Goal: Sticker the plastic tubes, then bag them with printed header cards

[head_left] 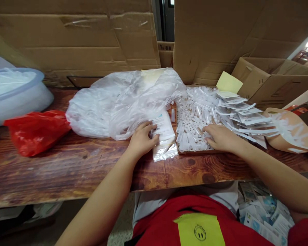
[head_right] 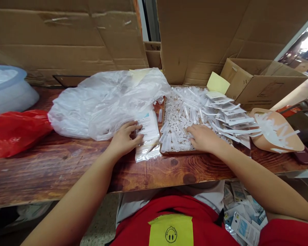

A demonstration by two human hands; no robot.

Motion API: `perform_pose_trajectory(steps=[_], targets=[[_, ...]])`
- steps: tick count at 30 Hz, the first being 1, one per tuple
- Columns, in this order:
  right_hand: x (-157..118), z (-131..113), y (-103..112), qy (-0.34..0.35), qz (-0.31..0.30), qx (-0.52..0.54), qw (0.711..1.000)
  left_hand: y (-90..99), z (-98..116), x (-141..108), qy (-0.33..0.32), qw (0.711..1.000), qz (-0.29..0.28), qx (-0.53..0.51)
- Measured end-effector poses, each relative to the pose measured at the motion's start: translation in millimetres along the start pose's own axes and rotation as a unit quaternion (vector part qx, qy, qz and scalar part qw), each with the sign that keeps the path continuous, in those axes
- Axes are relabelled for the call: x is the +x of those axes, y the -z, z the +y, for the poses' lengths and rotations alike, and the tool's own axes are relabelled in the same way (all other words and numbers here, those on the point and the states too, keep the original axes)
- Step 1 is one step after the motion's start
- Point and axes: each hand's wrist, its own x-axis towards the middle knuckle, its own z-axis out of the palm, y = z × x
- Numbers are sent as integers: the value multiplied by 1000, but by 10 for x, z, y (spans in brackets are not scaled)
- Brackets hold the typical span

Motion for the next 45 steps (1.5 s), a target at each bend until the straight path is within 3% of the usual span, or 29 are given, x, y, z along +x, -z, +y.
perform_pose_trajectory(steps=[5, 10, 12, 18, 26, 32, 35, 39, 42, 45], targets=[[67, 68, 46, -20, 54, 0, 998, 49, -18, 26, 10, 1000, -9, -9], [294, 225, 253, -65, 223, 90, 968, 98, -35, 34, -3, 1000, -6, -16], [459, 298, 292, -104, 259, 141, 950, 109, -37, 33, -3, 1000, -1, -14], [1030, 520, 347, -224, 154, 157, 949, 135, -62, 24, -46, 999, -9, -7], [1663, 673, 223, -244, -10, 55, 968, 240, 12, -40, -70, 994, -63, 56], [1753, 554, 147, -249, -51, 26, 967, 256, 146, -83, -91, 985, -77, 123], [1597, 495, 226, -225, -26, 30, 974, 218, 166, -86, -66, 991, -51, 107], [1246, 363, 339, -148, 57, 42, 987, 172, 175, -78, -2, 1000, 16, 17], [968, 182, 354, -1, 144, 70, 987, 167, 208, -75, 40, 996, 68, -49], [749, -101, 321, 184, 230, 96, 951, 158, 253, -76, 84, 980, 113, -138]])
